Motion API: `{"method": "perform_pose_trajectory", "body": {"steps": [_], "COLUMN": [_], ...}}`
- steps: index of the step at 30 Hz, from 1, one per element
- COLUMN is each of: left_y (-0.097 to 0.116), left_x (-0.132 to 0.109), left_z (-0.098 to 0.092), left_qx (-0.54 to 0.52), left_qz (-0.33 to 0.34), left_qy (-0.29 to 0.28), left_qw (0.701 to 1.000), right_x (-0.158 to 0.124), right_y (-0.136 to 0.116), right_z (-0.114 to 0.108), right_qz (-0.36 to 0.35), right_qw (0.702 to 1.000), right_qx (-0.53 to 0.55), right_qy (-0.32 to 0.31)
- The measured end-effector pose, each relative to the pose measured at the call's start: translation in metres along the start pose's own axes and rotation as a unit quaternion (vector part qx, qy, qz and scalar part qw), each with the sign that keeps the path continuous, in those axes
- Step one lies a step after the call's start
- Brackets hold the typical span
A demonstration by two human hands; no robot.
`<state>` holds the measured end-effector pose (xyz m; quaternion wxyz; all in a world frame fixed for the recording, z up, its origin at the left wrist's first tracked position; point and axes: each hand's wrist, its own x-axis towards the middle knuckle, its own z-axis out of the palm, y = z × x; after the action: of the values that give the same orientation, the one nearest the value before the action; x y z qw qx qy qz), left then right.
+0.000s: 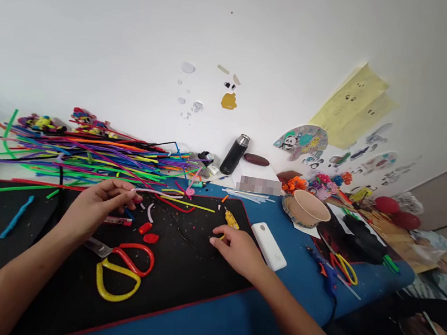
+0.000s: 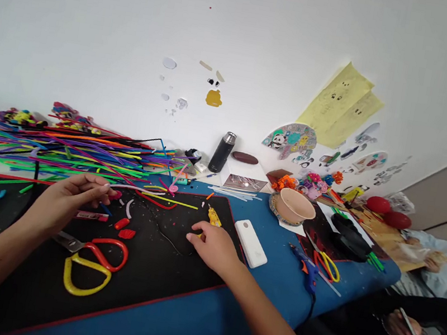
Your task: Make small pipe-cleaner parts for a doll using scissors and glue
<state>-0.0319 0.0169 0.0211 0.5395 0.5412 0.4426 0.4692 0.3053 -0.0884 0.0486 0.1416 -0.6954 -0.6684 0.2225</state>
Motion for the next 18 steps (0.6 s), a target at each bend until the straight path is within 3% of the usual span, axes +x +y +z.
{"method": "perform_pose_trajectory", "body": {"steps": [5,9,13,18], "left_y": [0.006,0.015,0.026,0.020], "left_x": [-0.003,-0.003,-0.006,-0.020], "left_z": [0.004,0.018,0.052,0.113], "left_qx": [0.016,-0.007,-0.049,-0.121], "left_qz": [-0.025,0.005,-0.015,-0.148], "left_qy": [-0.001,-0.007,-0.066,-0.156], "left_qw": [1.000,1.000,0.997,0.969], "right_x": [-0.014,-0.005,0.004,-0.001], "right_y": [0.016,0.023,0.029,0.029], "right_z": [-0.008,-0.001,0.006,0.010], "right_qz": [0.021,-0.006,-0.031,-0.044], "right_qw": [0.988,0.985,0.988,0.990], "right_qx": [-0.141,-0.158,-0.143,-0.135], "right_qy": [-0.065,-0.064,-0.046,-0.015]}}
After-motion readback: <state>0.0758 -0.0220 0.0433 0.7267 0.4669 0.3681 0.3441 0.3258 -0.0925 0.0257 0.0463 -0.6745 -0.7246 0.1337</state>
